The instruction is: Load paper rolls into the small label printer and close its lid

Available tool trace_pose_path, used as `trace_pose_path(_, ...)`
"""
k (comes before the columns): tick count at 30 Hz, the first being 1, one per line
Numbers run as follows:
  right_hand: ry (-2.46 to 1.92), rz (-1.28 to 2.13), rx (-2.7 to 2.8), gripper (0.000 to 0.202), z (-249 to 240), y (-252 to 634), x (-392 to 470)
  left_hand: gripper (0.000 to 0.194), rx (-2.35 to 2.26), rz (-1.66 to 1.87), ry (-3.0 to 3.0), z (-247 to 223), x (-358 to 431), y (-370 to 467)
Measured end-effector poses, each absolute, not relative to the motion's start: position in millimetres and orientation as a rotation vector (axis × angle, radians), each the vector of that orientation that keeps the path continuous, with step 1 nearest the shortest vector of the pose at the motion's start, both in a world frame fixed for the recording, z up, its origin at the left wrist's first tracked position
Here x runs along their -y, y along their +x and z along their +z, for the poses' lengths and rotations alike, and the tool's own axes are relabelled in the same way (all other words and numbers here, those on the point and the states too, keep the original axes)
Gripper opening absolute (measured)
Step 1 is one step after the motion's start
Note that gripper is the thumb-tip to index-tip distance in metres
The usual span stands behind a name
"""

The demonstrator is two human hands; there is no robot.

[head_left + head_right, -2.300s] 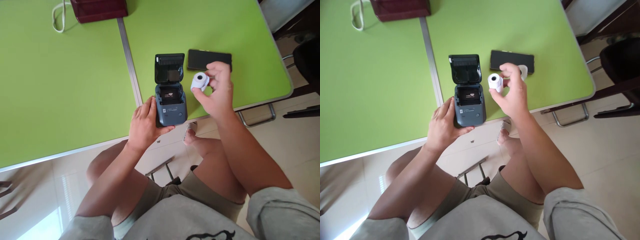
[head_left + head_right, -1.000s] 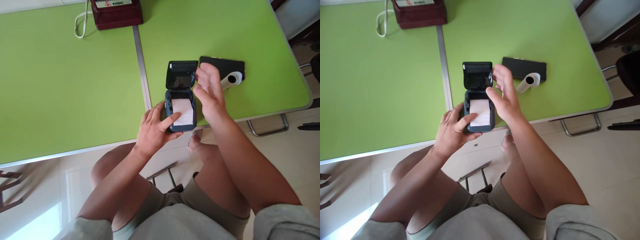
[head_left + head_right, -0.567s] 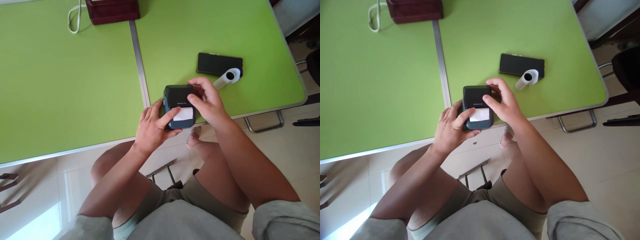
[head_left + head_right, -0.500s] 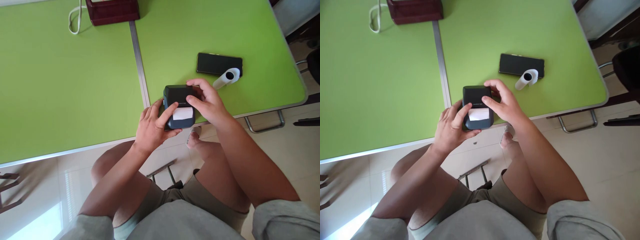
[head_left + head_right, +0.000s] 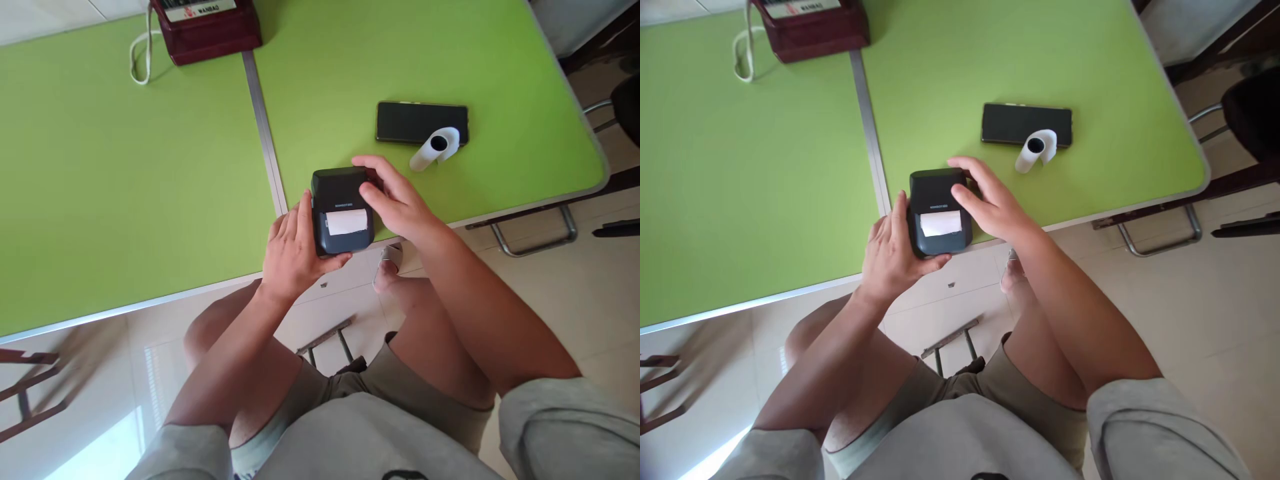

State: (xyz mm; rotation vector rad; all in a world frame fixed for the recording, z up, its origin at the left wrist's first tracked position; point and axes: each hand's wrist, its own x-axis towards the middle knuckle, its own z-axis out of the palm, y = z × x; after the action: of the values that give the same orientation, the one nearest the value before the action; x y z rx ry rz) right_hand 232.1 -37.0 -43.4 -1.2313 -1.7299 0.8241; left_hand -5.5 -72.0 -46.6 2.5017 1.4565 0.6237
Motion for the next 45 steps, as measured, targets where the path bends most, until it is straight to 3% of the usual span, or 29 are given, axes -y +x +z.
trace_pose_path(5,-1.290,0.625,1.557,0.038,-59,237,38,0.118,-1.469,0.605,2.509,-48,73,-6)
trace_pose_path(13,-1.313,0.693,1.637,0.024,-40,226,41,0.107,-1.464,0.615,2.418,-40,73,-9)
trace_pose_path(19,-1.366,0.788,1.805,0.045,-37,231,44,0.105,-1.443,0.637,2.337,-36,69,-9)
trace_pose_path(28,-1.364,0.867,1.791,0.062,-43,239,41,0.116,-1.485,0.573,2.350,-42,70,-6)
trace_pose_path(45,-1.352,0.490,1.756,0.020,8,226,32,0.114,-1.451,0.618,2.425,-45,72,-3)
